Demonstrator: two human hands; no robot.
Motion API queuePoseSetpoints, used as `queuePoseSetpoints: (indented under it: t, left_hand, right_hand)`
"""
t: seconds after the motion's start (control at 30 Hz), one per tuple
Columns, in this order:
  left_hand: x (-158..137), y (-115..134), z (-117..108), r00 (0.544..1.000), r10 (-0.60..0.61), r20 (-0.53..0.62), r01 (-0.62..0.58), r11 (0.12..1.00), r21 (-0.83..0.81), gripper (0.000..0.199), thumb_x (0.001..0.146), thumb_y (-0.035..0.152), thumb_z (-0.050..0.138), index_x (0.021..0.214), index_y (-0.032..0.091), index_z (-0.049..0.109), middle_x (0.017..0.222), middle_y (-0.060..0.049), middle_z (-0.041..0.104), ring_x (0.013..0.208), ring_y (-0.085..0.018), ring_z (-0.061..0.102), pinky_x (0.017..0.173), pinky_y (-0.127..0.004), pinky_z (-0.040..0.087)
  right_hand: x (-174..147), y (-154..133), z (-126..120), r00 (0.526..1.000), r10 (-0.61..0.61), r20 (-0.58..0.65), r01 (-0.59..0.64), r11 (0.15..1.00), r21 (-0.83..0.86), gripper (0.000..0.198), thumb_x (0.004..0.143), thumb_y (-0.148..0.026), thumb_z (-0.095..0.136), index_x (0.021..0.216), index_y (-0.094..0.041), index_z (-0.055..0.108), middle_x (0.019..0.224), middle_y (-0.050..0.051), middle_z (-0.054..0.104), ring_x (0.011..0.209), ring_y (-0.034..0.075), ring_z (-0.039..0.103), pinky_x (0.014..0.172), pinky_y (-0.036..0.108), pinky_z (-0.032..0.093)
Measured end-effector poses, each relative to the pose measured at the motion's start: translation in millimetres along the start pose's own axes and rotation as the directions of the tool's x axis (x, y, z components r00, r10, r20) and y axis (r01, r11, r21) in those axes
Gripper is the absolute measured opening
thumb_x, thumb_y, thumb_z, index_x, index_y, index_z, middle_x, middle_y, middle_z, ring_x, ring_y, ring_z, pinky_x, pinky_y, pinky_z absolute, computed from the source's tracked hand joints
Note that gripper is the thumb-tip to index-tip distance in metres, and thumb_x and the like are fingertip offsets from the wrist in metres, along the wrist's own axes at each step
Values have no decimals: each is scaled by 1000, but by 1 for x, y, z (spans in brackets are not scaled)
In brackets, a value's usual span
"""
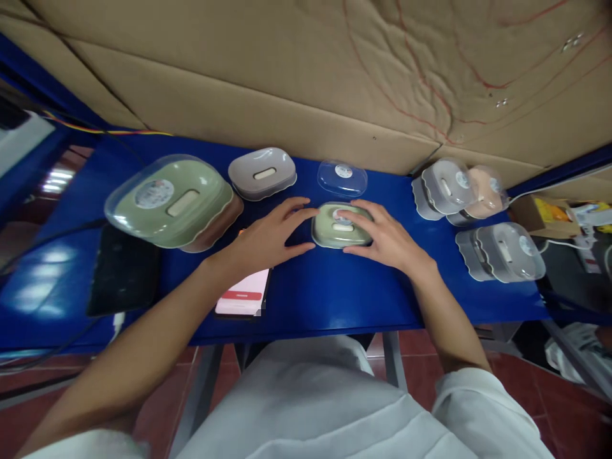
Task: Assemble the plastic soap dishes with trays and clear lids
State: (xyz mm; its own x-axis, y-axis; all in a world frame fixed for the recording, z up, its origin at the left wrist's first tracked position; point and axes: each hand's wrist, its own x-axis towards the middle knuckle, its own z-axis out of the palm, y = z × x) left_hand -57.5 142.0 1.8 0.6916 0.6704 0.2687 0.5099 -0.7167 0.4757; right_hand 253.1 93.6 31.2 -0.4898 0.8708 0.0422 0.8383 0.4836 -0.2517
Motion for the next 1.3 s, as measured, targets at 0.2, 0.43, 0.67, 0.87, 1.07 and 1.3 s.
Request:
queuePoseSetpoints:
  t: [0.2,0.43,0.67,0.87,1.07,1.3]
  left_hand:
    - [5,1,-11,981,-132,-142,159,966,203,44,108,36,56,149,20,57,162,-20,51,150,-39,54,119,-57,52]
    - [4,-7,-7,952,-249,-178,294,904,310,51,105,33,59,154,20,54,172,-22,38,161,-45,37,126,-63,42]
    - [6,-13,2,953,-275,-126,302,887,349,54,106,32,57,156,12,52,163,-27,48,158,-45,43,131,-65,32]
    - [6,-8,2,987,-132,-88,149,963,225,48,106,19,51,154,16,52,137,-19,69,134,-35,63,119,-59,49]
    - [3,3,11,990,142,-21,-137,977,164,26,106,15,56,127,19,71,127,-10,77,120,-28,71,116,-49,51]
    - [-2,24,16,967,251,46,-255,939,229,17,109,25,61,118,21,74,129,-8,77,117,-29,72,107,-49,46]
  right_hand:
    - [-38,14,-20,899,435,-44,-431,863,-263,84,98,-54,69,169,-24,36,164,22,47,145,47,53,115,67,49]
    - [-19,48,4,769,512,-382,-627,720,-297,70,106,-50,50,162,-9,43,161,31,48,146,51,48,113,74,43]
    - [26,43,34,936,193,-295,-258,946,-198,60,110,-30,38,167,-13,39,172,20,42,163,36,33,132,63,26]
    - [21,39,39,924,183,-336,-249,954,-165,54,107,-52,54,147,-17,63,136,20,65,136,41,57,121,67,39]
    - [12,46,34,913,179,-365,-195,981,-7,38,108,-46,56,129,-17,66,136,20,66,131,37,64,113,57,53]
    - [10,28,26,932,113,-345,-112,993,25,37,112,-39,46,135,-22,68,143,15,70,139,35,62,115,58,50]
